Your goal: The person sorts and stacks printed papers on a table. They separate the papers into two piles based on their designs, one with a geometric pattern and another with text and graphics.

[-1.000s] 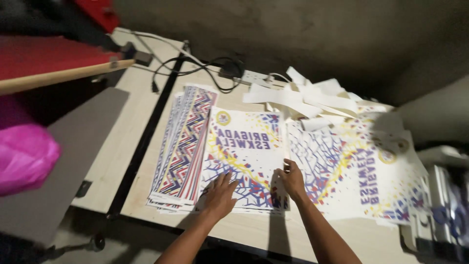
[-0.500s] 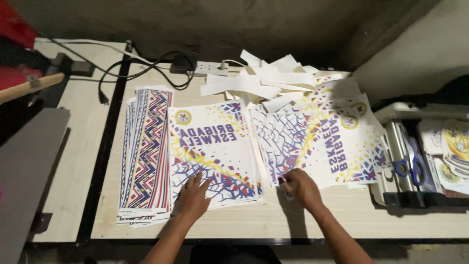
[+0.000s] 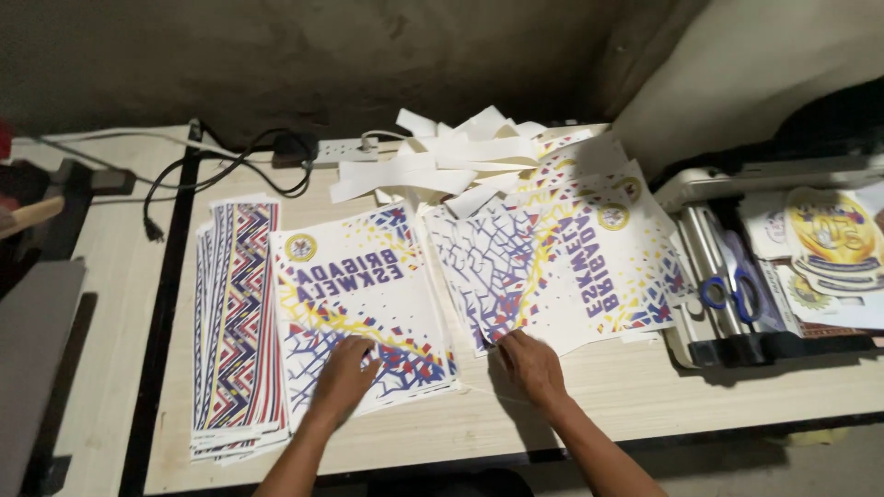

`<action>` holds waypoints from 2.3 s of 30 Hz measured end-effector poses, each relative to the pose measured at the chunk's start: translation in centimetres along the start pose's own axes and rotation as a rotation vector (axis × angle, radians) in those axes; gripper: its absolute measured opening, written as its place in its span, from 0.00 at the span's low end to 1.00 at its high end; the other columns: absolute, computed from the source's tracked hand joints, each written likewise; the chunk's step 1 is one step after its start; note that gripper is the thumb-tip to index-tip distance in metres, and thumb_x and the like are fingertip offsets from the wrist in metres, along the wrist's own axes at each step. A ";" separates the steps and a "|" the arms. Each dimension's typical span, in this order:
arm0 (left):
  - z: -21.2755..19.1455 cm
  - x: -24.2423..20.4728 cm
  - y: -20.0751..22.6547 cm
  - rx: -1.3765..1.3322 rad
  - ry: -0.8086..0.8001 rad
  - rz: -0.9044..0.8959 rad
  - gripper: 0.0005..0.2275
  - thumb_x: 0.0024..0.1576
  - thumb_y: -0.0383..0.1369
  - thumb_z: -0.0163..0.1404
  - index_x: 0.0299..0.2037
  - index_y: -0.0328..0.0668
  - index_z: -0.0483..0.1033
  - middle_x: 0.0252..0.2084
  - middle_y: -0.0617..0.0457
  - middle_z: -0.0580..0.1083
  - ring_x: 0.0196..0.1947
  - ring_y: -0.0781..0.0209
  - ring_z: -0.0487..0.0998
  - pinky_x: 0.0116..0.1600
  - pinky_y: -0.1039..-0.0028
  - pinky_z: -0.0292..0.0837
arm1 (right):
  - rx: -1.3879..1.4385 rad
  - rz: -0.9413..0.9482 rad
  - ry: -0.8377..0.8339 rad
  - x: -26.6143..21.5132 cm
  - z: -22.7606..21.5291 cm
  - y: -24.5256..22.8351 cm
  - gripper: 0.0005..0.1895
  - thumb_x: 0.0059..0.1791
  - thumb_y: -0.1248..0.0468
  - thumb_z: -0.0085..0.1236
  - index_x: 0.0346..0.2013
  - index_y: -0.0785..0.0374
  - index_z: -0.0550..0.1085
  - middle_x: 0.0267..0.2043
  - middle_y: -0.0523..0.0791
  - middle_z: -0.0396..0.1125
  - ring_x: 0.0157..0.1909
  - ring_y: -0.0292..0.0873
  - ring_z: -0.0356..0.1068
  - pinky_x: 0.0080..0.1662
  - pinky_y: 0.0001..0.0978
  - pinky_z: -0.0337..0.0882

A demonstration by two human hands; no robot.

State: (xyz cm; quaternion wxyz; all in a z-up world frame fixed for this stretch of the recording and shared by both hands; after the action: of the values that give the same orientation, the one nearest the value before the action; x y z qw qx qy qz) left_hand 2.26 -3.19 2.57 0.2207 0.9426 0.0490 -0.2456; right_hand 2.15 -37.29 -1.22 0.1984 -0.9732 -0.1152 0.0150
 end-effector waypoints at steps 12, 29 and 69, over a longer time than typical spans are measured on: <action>7.6 8.5 17.3 -1.309 -0.466 -0.097 0.25 0.63 0.46 0.45 0.64 0.34 0.64 0.56 0.41 0.74 0.52 0.49 0.78 0.53 0.56 0.77 | 0.315 0.002 0.295 -8.4 -8.1 0.7 0.14 0.46 0.69 0.62 0.45 0.60 0.73 0.45 0.47 0.76 0.39 0.49 0.79 0.37 0.37 0.78; 9.5 7.4 17.2 -1.573 -0.379 -0.037 0.22 0.66 0.35 0.41 0.67 0.26 0.57 0.65 0.35 0.69 0.63 0.46 0.73 0.69 0.51 0.65 | 1.810 1.173 0.270 -9.2 2.3 10.8 0.25 0.57 0.57 0.48 0.61 0.77 0.64 0.51 0.60 0.71 0.48 0.49 0.75 0.47 0.38 0.76; 2.7 -3.3 -6.9 -0.015 0.173 0.186 0.27 0.56 0.36 0.58 0.66 0.45 0.65 0.74 0.45 0.54 0.74 0.42 0.48 0.72 0.47 0.47 | 0.691 0.546 -0.340 14.9 8.2 -9.1 0.22 0.55 0.56 0.50 0.59 0.67 0.71 0.48 0.54 0.73 0.45 0.50 0.74 0.49 0.45 0.76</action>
State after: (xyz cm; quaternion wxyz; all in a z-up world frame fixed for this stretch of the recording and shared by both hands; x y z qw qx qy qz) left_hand -3.20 1.83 -0.66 0.2446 0.9591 -0.0178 -0.1414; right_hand 14.06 -22.59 -5.03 0.4779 -0.8286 0.1259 0.2631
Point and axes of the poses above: each hand's wrist, its own x-axis towards the middle knuckle, its own z-axis out of the palm, y = z × x, the point moved 2 cm from there along x, towards the middle knuckle
